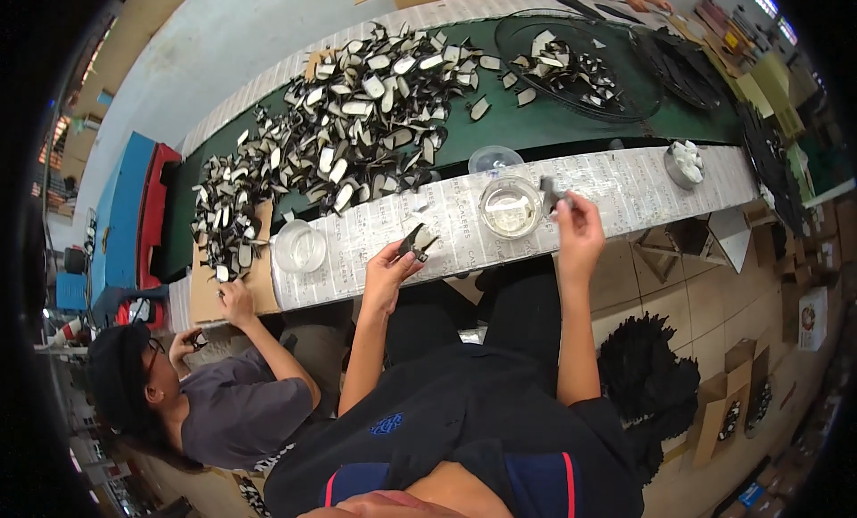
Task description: Apply adhesive to shoe components during manufacturing.
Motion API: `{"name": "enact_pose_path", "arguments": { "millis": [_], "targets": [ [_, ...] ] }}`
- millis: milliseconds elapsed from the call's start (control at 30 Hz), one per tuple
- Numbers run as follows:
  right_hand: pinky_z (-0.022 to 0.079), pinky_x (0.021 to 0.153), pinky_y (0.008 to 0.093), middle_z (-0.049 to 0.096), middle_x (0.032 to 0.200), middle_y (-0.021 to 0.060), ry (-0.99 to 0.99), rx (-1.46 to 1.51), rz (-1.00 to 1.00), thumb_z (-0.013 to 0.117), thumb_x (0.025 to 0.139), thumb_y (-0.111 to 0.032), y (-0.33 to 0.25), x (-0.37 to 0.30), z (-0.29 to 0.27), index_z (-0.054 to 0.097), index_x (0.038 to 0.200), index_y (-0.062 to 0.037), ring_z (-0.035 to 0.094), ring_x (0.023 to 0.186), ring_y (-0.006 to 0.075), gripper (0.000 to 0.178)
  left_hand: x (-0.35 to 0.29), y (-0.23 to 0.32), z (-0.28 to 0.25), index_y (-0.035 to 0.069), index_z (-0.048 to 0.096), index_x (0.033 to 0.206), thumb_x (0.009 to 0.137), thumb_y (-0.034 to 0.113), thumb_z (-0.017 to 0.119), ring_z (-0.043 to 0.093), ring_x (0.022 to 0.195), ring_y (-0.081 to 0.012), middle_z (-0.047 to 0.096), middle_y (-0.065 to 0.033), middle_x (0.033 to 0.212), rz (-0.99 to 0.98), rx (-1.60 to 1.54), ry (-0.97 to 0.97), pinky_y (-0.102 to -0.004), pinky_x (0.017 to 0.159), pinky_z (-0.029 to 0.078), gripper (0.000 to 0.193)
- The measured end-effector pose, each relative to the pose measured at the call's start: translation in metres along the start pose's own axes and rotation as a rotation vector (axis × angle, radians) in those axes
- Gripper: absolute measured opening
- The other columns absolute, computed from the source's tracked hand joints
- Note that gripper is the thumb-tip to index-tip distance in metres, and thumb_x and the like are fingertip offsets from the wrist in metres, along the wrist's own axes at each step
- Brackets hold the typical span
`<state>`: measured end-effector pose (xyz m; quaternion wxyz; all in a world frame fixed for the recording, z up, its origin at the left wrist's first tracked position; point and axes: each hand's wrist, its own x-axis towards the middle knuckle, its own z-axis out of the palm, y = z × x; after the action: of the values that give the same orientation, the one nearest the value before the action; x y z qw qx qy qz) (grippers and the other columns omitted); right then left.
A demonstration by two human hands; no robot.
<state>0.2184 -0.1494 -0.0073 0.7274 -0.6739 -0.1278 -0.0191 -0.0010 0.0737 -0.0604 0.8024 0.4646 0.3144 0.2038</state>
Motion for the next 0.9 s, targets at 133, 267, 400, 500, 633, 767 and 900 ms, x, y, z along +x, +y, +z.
{"name": "enact_pose_path", "arguments": {
  "millis": [133,267,400,500,633,767,900],
  "targets": [
    [0.055,0.07,0.0281,0.066,0.101,0.0116,-0.283,-0.355,-0.342,0.073,0.082,-0.001,-0.063,-0.059,0.023,0.066,0.103,0.0004,0.067,0.081,0.0175,0.022,-0.016,-0.005,0.021,-0.001,0.057,0.123,0.095,0.009,0.062,0.066,0.097,-0.0166,0.066,-0.0067,0.109,-0.042,-0.051,-0.16,-0.0332,0.078,0.059,0.03],
    [0.055,0.07,0.0341,0.064,0.102,0.0143,-0.422,-0.444,-0.525,0.075,0.076,0.001,-0.076,-0.082,0.027,0.066,0.1,-0.0006,0.066,0.084,0.0287,0.026,-0.034,0.007,0.05,-0.002,0.056,0.123,0.095,0.012,0.063,0.065,0.097,-0.0171,0.065,-0.0078,0.108,-0.113,-0.101,-0.218,-0.033,0.083,0.059,0.032],
    [0.056,0.069,0.0334,0.063,0.104,0.0132,-0.456,-0.49,-0.594,0.076,0.076,-0.001,-0.08,-0.091,0.03,0.066,0.102,-0.0015,0.067,0.083,0.0282,0.028,-0.044,0.001,0.056,-0.003,0.055,0.124,0.094,0.012,0.064,0.065,0.1,-0.019,0.065,-0.0096,0.111,-0.129,-0.148,-0.266,-0.0332,0.086,0.058,0.034],
    [0.056,0.07,0.0325,0.065,0.106,0.0141,-0.481,-0.542,-0.584,0.076,0.075,0.002,-0.082,-0.097,0.028,0.068,0.1,-0.0011,0.068,0.087,0.0269,0.027,-0.045,-0.008,0.056,-0.004,0.055,0.125,0.093,0.01,0.065,0.065,0.101,-0.0184,0.065,-0.0095,0.112,-0.088,-0.138,-0.271,-0.0327,0.087,0.058,0.036],
    [0.056,0.067,0.0321,0.065,0.105,0.0137,-0.496,-0.549,-0.636,0.077,0.074,0.001,-0.079,-0.101,0.026,0.067,0.101,-0.0015,0.068,0.084,0.0266,0.028,-0.047,-0.011,0.057,-0.003,0.055,0.125,0.092,0.006,0.066,0.064,0.101,-0.0155,0.065,-0.008,0.112,-0.086,-0.16,-0.268,-0.0308,0.089,0.056,0.036],
    [0.056,0.063,0.0315,0.065,0.105,0.0132,-0.554,-0.572,-0.639,0.077,0.073,0.001,-0.07,-0.106,0.026,0.067,0.101,-0.0023,0.069,0.08,0.0265,0.03,-0.046,-0.018,0.051,-0.003,0.054,0.127,0.092,0.011,0.067,0.063,0.104,-0.0176,0.064,-0.0094,0.115,-0.056,-0.123,-0.287,-0.0342,0.092,0.056,0.04],
    [0.056,0.061,0.0309,0.066,0.104,0.0136,-0.555,-0.572,-0.657,0.078,0.073,0.001,-0.07,-0.107,0.025,0.067,0.101,-0.0024,0.069,0.078,0.0264,0.031,-0.051,-0.011,0.054,-0.004,0.055,0.125,0.092,0.007,0.066,0.063,0.102,-0.0155,0.065,-0.0081,0.112,-0.042,-0.133,-0.314,-0.0307,0.089,0.055,0.037]
  ]
}}
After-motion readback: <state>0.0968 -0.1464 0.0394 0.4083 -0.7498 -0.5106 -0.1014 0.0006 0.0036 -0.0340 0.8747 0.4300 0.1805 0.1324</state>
